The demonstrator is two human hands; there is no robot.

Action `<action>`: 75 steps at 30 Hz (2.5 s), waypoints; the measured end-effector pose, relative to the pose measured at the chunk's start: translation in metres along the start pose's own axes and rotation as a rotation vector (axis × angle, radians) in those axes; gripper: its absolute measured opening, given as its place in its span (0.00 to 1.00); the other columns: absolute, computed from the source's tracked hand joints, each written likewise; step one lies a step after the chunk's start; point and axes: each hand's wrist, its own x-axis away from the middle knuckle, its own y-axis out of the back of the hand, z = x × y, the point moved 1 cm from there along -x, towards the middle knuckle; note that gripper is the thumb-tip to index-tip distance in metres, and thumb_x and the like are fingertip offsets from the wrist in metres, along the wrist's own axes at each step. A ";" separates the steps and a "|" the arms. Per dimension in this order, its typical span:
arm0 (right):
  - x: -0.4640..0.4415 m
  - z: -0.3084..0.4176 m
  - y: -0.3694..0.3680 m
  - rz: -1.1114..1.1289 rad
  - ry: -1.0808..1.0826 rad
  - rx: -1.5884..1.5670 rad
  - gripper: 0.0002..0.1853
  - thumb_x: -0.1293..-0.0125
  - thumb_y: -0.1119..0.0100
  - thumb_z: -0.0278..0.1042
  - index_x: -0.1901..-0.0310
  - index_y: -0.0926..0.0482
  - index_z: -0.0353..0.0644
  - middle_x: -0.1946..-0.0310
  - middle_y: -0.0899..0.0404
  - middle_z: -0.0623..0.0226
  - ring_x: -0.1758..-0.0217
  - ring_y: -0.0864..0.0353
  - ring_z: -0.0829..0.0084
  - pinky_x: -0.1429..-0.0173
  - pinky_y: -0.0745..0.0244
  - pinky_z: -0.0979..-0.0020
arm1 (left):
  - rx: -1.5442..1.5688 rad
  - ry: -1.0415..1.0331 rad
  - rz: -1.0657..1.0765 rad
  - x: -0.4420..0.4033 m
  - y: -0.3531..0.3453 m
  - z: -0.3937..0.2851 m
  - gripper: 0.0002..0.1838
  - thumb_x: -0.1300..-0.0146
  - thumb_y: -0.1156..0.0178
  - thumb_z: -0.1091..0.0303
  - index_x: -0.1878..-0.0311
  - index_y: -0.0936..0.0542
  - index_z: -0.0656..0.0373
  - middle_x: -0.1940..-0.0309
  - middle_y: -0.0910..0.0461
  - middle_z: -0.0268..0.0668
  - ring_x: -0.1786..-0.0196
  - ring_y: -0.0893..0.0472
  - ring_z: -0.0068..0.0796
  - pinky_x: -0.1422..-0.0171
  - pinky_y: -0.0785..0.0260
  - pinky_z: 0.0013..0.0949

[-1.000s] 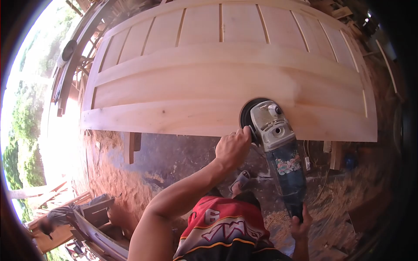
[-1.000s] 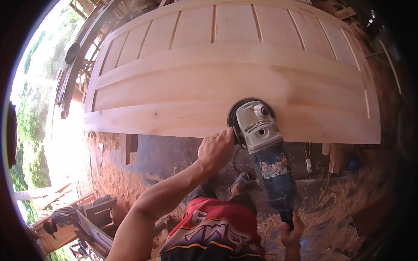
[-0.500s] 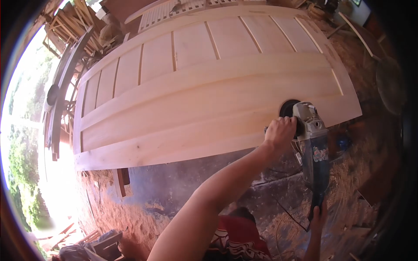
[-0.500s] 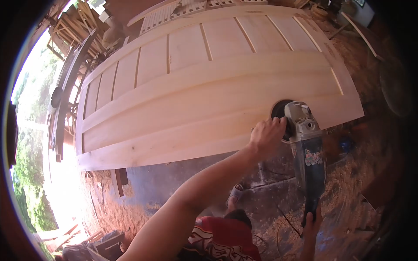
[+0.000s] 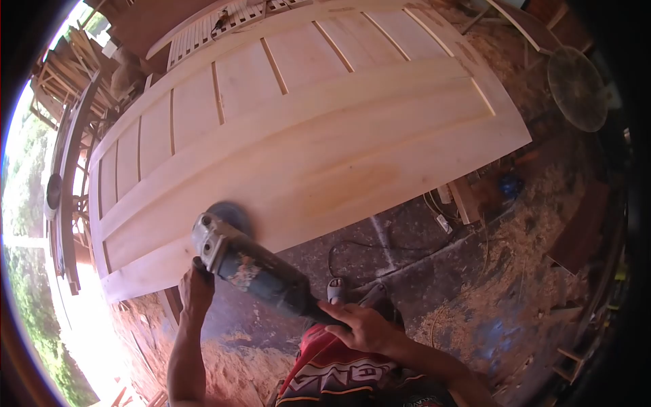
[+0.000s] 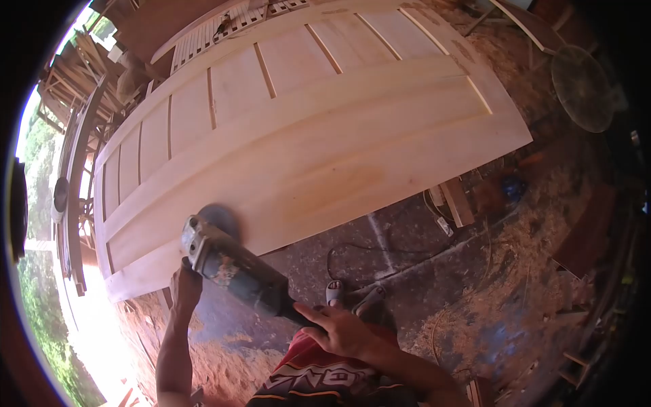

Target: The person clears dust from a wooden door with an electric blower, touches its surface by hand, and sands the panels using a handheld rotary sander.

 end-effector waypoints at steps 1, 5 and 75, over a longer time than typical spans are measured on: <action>-0.010 -0.002 -0.007 0.033 0.023 0.018 0.32 0.28 0.35 0.45 0.24 0.30 0.59 0.60 0.17 0.50 0.58 0.14 0.47 0.55 0.18 0.55 | -0.024 0.037 -0.016 0.003 0.002 0.006 0.07 0.32 0.43 0.69 0.54 0.25 0.60 0.68 0.16 0.58 0.59 0.16 0.66 0.56 0.27 0.63; -0.001 -0.015 0.016 0.053 0.060 0.021 0.33 0.28 0.35 0.46 0.23 0.31 0.63 0.62 0.18 0.52 0.61 0.14 0.48 0.58 0.18 0.54 | 0.027 0.058 -0.043 0.020 -0.003 -0.017 0.10 0.32 0.45 0.69 0.50 0.24 0.61 0.67 0.16 0.60 0.58 0.15 0.65 0.56 0.26 0.63; 0.339 -0.375 0.605 -0.811 -0.466 0.028 0.43 0.25 0.45 0.65 0.24 0.34 0.35 0.58 0.17 0.60 0.62 0.20 0.70 0.59 0.23 0.65 | 0.195 -0.822 0.052 -0.094 -0.132 -1.001 0.07 0.28 0.48 0.70 0.52 0.24 0.61 0.60 0.12 0.48 0.56 0.11 0.48 0.54 0.18 0.49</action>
